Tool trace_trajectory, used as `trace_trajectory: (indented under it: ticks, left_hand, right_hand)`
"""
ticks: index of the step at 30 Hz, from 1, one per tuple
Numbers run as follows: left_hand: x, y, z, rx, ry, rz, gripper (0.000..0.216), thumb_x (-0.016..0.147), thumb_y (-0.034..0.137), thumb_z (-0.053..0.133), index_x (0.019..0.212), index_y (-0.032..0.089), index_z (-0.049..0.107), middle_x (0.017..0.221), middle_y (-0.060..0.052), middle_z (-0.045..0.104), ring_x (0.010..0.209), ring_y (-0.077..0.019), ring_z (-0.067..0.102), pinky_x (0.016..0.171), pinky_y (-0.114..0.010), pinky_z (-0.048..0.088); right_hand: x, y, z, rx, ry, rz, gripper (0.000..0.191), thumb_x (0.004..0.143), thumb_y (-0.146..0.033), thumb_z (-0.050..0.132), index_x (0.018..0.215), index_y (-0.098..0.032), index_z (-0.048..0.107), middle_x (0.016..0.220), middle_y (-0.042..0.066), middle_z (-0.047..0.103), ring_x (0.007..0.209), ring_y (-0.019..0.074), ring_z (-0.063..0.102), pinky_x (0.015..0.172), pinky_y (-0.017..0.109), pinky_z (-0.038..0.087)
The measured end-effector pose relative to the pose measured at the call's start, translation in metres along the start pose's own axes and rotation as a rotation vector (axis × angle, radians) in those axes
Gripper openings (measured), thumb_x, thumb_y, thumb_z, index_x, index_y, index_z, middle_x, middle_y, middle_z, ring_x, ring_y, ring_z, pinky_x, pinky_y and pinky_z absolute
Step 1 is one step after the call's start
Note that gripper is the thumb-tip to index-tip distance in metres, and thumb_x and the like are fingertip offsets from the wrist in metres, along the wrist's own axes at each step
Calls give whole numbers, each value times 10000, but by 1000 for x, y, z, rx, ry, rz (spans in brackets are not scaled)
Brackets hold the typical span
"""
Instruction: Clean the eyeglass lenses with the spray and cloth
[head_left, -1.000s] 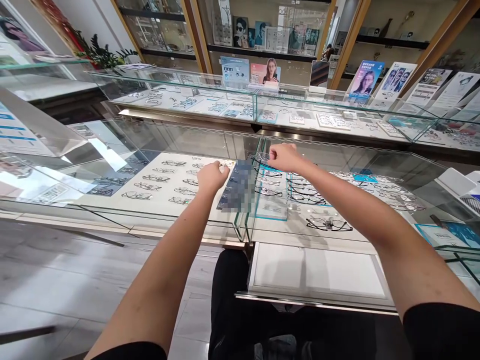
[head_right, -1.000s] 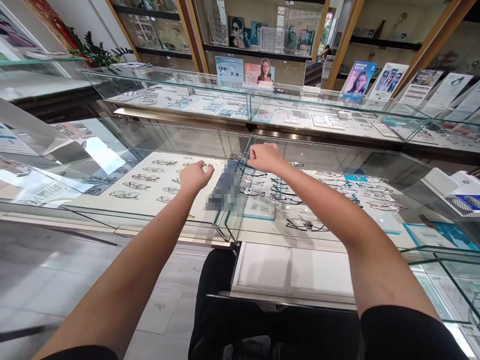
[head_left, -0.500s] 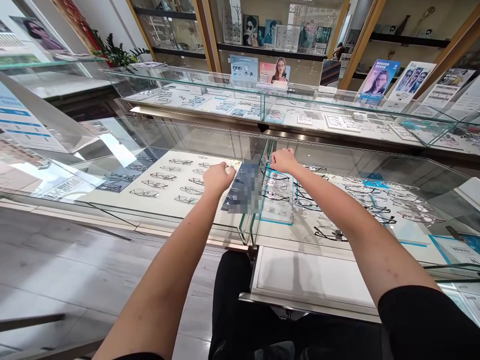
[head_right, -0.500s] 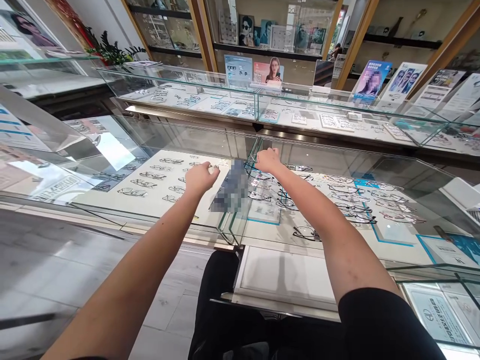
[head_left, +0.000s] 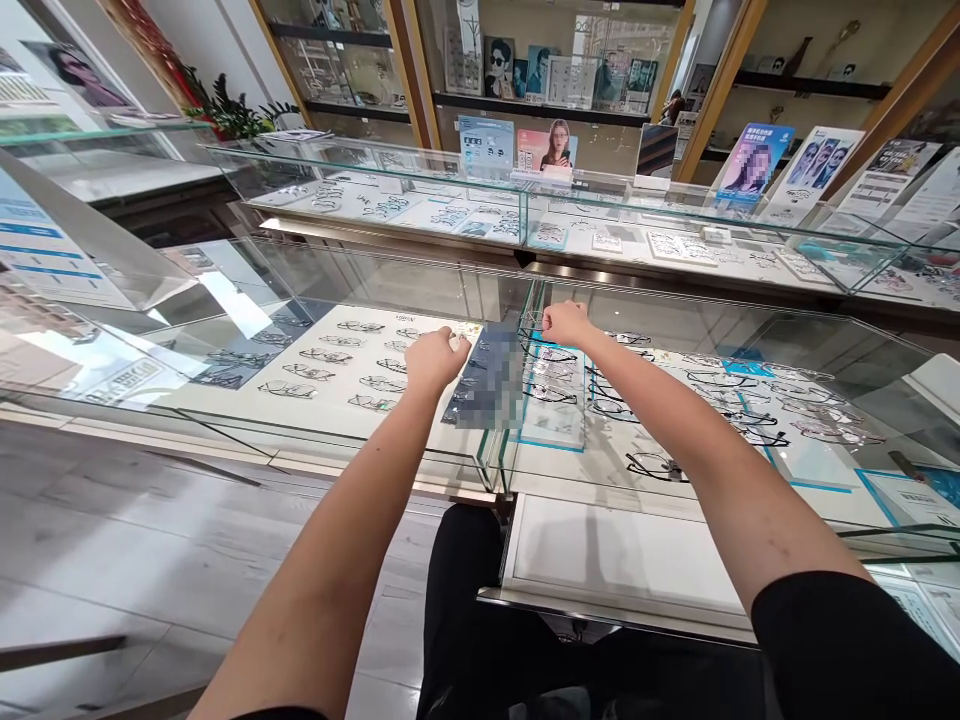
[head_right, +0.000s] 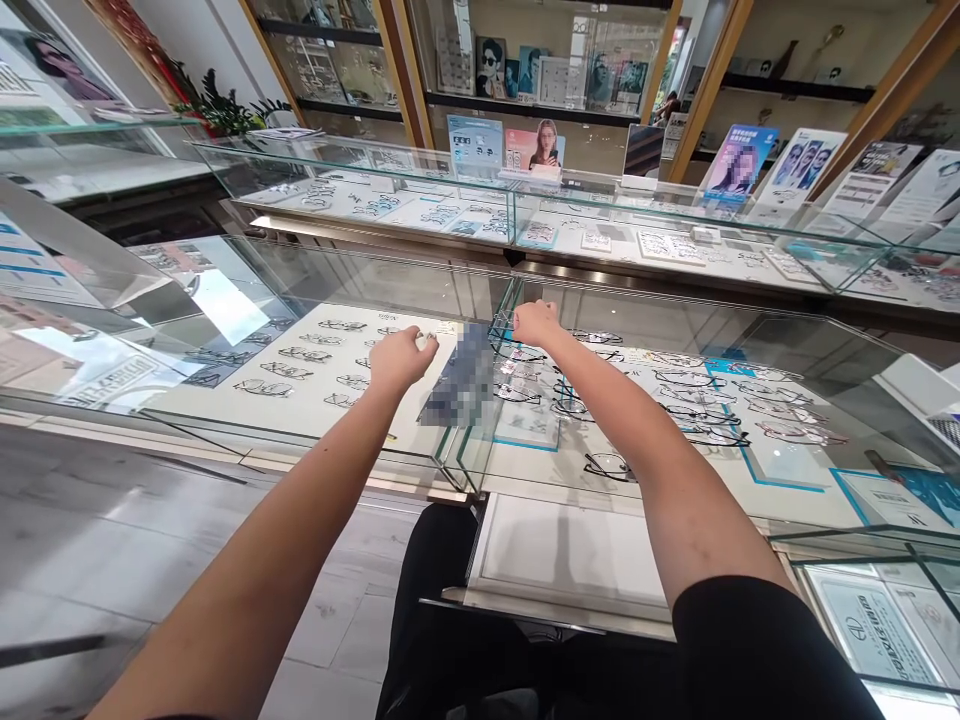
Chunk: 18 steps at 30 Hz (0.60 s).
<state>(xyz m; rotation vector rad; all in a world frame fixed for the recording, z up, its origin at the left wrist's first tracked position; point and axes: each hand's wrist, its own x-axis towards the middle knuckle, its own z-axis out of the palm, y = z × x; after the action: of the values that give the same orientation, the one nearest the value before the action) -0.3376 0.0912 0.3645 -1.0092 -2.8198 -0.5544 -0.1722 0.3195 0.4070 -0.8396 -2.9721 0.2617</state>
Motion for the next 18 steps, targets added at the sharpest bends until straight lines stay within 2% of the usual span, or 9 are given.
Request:
trace_trajectory:
  ticks: [4, 12, 18]
  left_hand:
    - [0, 0, 0, 0, 2, 3, 376, 1002, 497, 456, 1054, 214, 698, 1013, -187, 802, 986, -387, 740, 735, -405, 413]
    - [1, -1, 1, 5, -1, 10, 360, 1005, 486, 455, 1032, 216, 693, 1006, -179, 803, 1011, -388, 738, 732, -409, 413]
    - [2, -2, 2, 3, -2, 11, 360, 1012, 485, 459, 1043, 212, 692, 983, -180, 795, 998, -388, 735, 739, -401, 425]
  right_hand:
    - [2, 2, 0, -9, -4, -3, 37, 857, -187, 676, 879, -212, 693, 1098, 107, 786, 1218, 327, 595, 1096, 463, 354]
    - [-1, 1, -2, -61, 18, -45, 78, 908, -143, 646, 909, -198, 702, 1060, 119, 807, 1229, 310, 625, 1230, 497, 250]
    - [2, 4, -4, -59, 8, -68, 66, 884, -166, 681, 934, -207, 666, 1084, 119, 811, 1204, 321, 667, 1172, 453, 351]
